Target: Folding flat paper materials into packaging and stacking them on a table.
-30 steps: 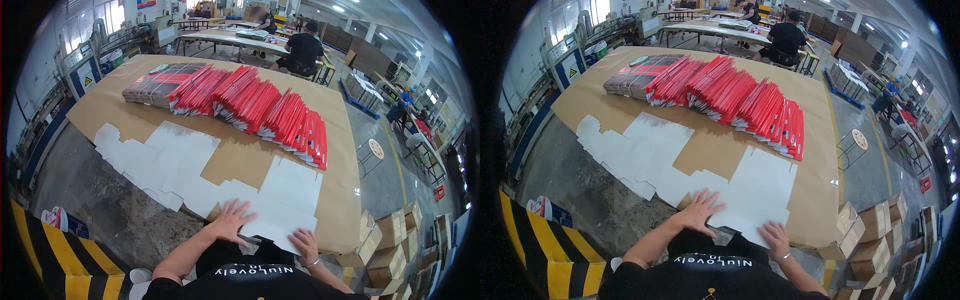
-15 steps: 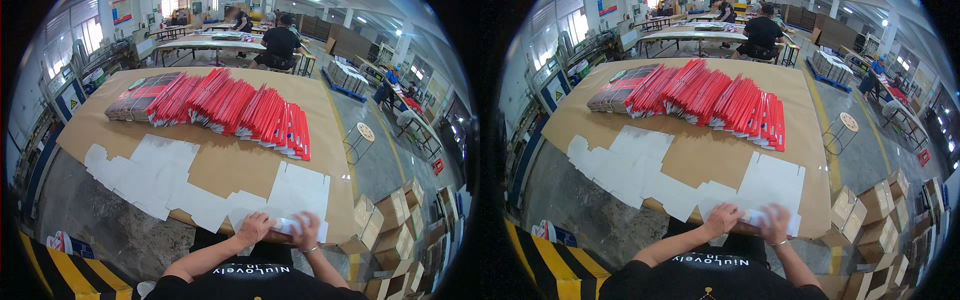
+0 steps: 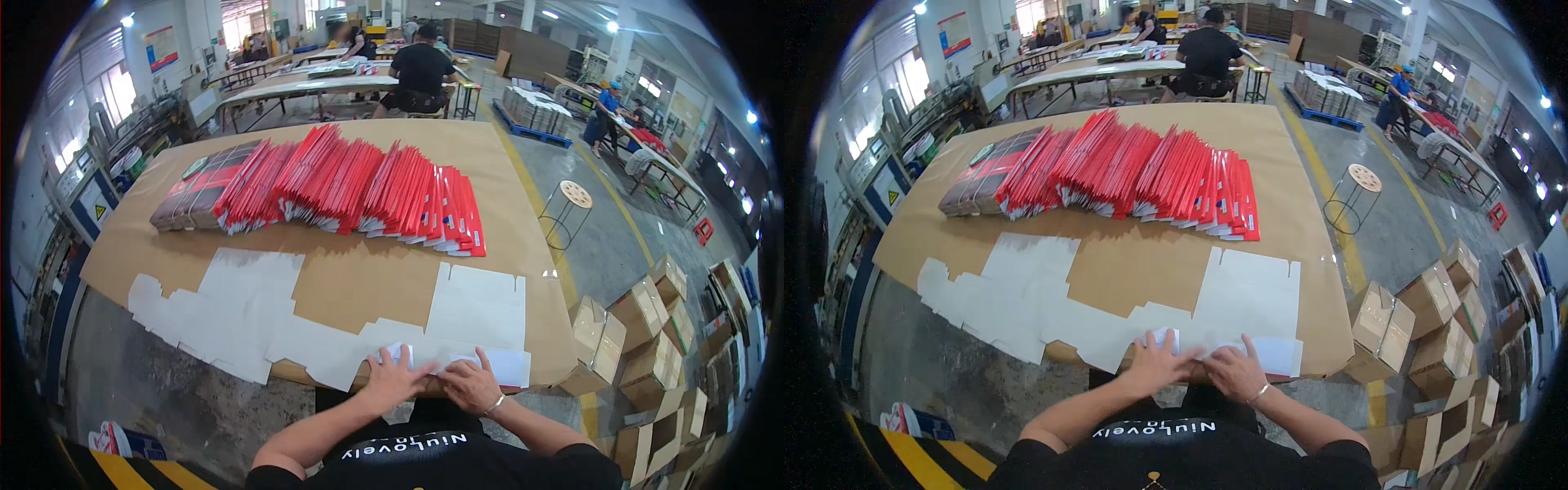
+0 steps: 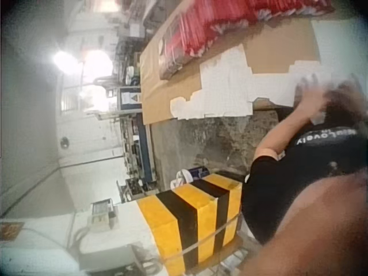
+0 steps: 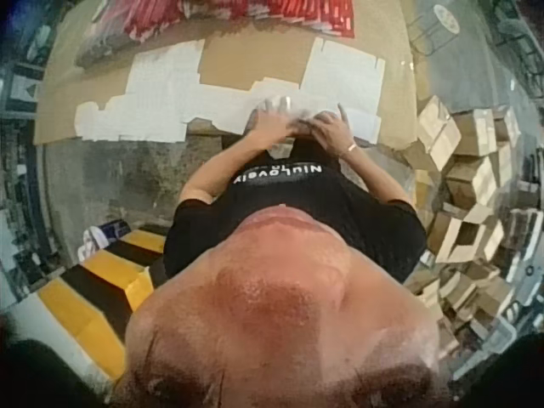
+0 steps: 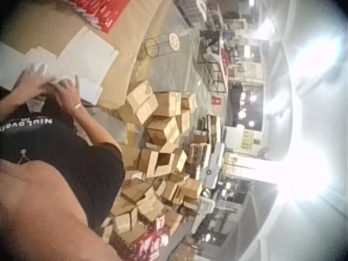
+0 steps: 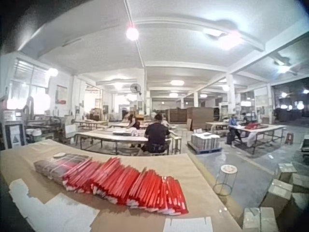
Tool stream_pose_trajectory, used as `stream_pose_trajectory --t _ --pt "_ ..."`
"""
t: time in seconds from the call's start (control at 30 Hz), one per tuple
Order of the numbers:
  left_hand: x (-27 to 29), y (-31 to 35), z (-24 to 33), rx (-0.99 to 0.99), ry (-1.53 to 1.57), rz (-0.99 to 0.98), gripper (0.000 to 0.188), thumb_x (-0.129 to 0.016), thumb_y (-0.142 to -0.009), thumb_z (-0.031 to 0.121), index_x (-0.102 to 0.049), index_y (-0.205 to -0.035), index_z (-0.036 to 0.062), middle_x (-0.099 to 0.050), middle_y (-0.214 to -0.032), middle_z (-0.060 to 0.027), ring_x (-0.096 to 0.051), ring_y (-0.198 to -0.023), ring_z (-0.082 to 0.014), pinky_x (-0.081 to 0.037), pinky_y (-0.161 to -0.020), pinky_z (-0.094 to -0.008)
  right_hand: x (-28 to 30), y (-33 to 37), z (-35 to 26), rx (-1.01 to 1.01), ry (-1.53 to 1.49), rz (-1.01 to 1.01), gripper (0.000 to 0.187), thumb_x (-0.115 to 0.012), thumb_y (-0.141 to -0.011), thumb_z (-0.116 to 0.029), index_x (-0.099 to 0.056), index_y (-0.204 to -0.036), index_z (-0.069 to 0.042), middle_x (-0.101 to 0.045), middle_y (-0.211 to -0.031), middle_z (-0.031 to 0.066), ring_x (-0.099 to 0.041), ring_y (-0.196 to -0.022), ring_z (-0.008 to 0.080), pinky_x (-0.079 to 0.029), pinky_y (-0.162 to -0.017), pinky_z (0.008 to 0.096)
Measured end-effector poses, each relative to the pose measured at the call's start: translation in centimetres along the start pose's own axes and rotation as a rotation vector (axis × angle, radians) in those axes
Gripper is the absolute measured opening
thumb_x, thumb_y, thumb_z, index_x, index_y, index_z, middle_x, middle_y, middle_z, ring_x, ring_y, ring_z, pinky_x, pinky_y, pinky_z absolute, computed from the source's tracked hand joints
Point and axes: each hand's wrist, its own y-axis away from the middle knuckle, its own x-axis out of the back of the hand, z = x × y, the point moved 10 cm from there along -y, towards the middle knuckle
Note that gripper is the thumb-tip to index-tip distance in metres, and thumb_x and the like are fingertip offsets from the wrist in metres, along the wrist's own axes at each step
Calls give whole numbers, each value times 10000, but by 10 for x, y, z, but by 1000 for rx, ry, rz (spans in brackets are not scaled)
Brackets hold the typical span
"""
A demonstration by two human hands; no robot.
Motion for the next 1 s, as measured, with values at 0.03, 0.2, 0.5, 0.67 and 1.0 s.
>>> stream_pose_trajectory --t 0.03,0.2,0.5,0.67,1.0 --pt "2 4 5 -8 -7 6 807 -770 -802 406 -369 -1502 444 -400 -1445 -236 -432 -1182 -554 -397 -827 -752 4 9 0 -47 -151 23 172 -721 -864 -233 -683 -1012 -153 -637 -916 33 -618 -933 260 -467 -935 474" --pt "-11 0 42 -57 -91 -153 892 -764 -789 495 -261 -1526 511 -308 -1495 -289 -406 -1170 -617 -381 -838 -786 -119 113 10 -1310 -1568 -216 395 -621 -984 -440 -566 -832 -80 -649 -753 73 -633 -576 166 -505 -498 325" --pt "22 -8 80 -241 401 76 920 -783 -807 369 -312 -1478 -47 -366 -1412 -296 -463 -1228 -465 -435 -1028 -487 21 74 52 -558 -134 617 193 -642 -914 -150 -642 -1048 -10 -666 -876 158 -669 -825 312 -539 -714 403" --pt "25 1 57 -313 353 -28 701 -769 -796 448 -537 -1284 3 -551 -1217 -232 -529 -1197 -382 -443 -997 -495 -5 -19 7 -235 35 3 451 -663 -840 -161 -570 -1277 -106 -544 -1128 148 -532 -1069 347 -482 -896 419" --pt "9 60 -90 245 -50 -44 1132 -875 -576 517 -397 -1479 29 -354 -1544 -217 -349 -1400 -443 -285 -1151 -552 -84 -45 -11 18 139 -300 646 -387 -993 -584 -289 -1570 -310 -264 -1641 50 -226 -1494 369 -134 -1121 733"
